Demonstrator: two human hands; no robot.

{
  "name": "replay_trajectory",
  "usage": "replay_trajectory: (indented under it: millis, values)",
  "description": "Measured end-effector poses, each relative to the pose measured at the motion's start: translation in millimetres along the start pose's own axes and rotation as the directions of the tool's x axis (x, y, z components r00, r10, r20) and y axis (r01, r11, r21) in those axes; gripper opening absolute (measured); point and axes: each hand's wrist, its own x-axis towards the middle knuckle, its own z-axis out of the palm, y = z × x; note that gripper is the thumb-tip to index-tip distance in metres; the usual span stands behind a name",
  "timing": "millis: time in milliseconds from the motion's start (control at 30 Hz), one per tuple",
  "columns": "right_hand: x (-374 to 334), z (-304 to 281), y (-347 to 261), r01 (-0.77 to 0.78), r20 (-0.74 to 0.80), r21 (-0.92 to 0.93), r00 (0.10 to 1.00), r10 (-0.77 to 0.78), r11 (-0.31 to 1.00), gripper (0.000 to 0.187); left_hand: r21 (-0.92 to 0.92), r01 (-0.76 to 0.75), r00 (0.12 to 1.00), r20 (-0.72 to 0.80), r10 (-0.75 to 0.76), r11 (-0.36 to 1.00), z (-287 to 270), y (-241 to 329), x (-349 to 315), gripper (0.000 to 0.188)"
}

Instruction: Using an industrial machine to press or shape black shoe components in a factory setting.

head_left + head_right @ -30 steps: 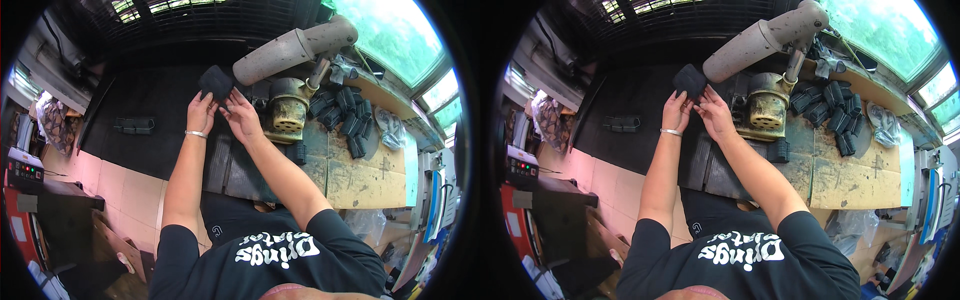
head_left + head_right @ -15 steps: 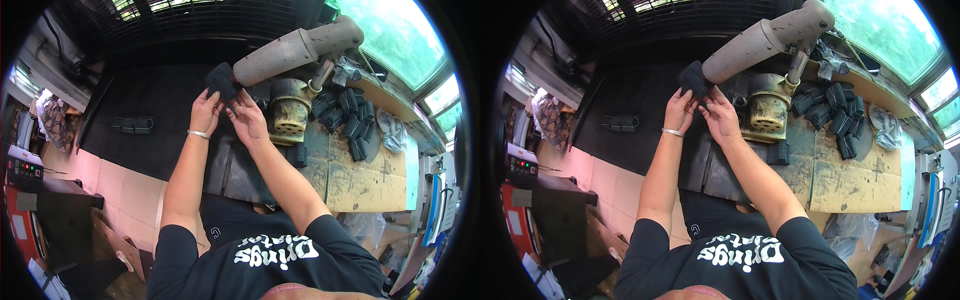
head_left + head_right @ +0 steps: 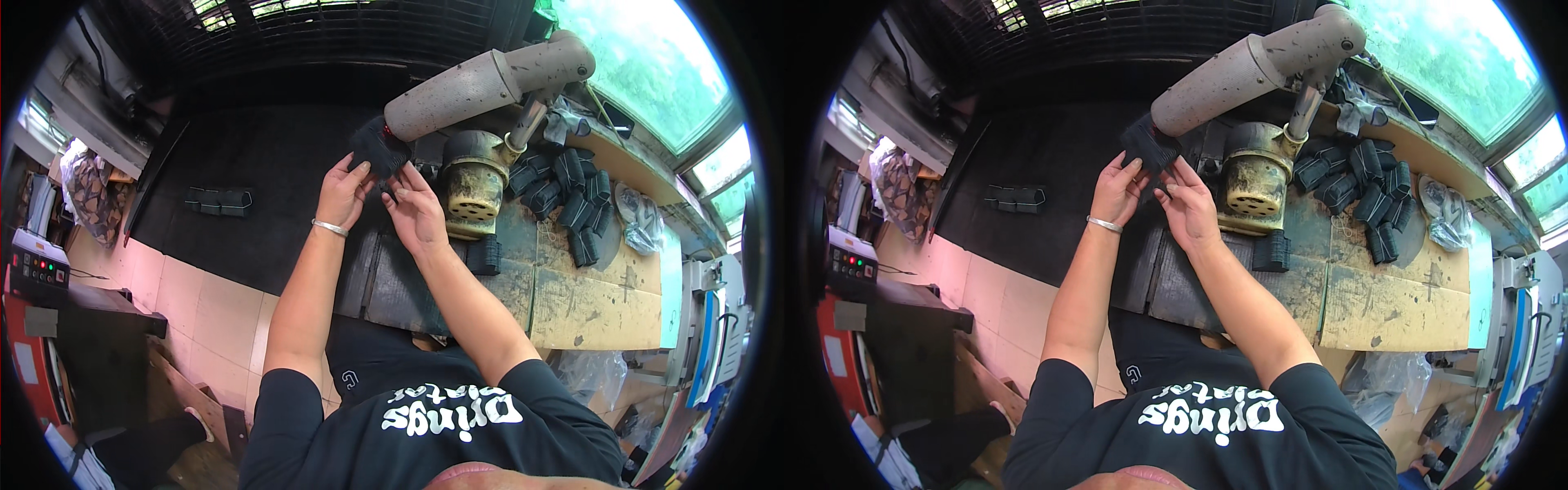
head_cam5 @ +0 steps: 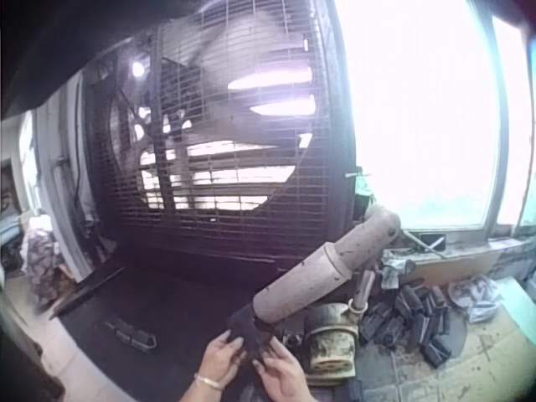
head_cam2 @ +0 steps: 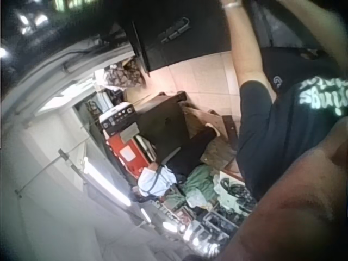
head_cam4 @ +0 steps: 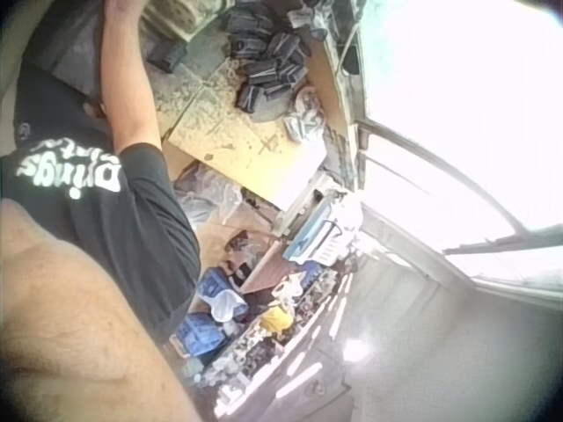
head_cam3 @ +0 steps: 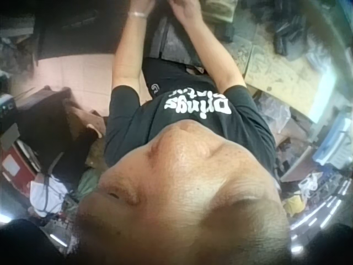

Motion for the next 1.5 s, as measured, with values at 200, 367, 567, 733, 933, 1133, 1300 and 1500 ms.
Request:
replay_trajectory:
  millis: [200,367,567,733,933,1133,1300,1500]
  values:
    - [-7.7,-13.6,0.0,0.008,-0.023,-0.012,1.000,-0.009,1.000,0.050,0.019,0.039,0.999,0.023,-0.039,0.999,8.0,-1.9,-5.7,0.022]
    - [-13.5,-12.6,0.2,0.008,-0.057,-0.024,0.998,-0.009,1.000,0.051,0.049,0.043,0.999,0.015,-0.043,0.998,3.5,-3.5,-8.1,0.021]
    - [-9.6,-21.5,-1.0,0.019,-0.077,-0.064,0.997,-0.024,0.998,0.052,0.026,0.069,0.997,0.044,-0.070,0.997,3.8,0.6,-7.1,0.022]
    - [-1.2,-19.9,-4.3,0.036,-0.068,-0.122,0.997,-0.044,0.992,0.054,-0.016,0.053,0.999,0.014,-0.052,0.998,5.7,4.7,0.4,0.022]
    - [13.3,-14.5,-6.3,0.034,-0.027,-0.185,0.999,-0.039,0.982,0.055,-0.026,0.024,1.000,0.010,-0.024,0.999,-2.1,10.6,13.3,0.022]
    - [20.7,-8.8,-8.6,0.035,0.000,-0.214,0.999,-0.036,0.976,0.056,-0.052,-0.010,0.999,0.033,0.012,0.999,1.9,16.2,22.2,0.023]
    - [-4.1,-26.9,-6.5,-0.027,-0.022,-0.257,1.000,0.022,0.966,0.055,-0.091,-0.047,0.999,0.012,0.048,0.995,0.3,25.9,31.8,0.023]
    - [-77.4,-102.8,-2.3,-0.122,-0.101,-0.699,0.992,0.073,0.704,0.043,-0.053,-0.044,0.998,0.052,0.047,0.998,-2.2,28.6,41.4,0.021]
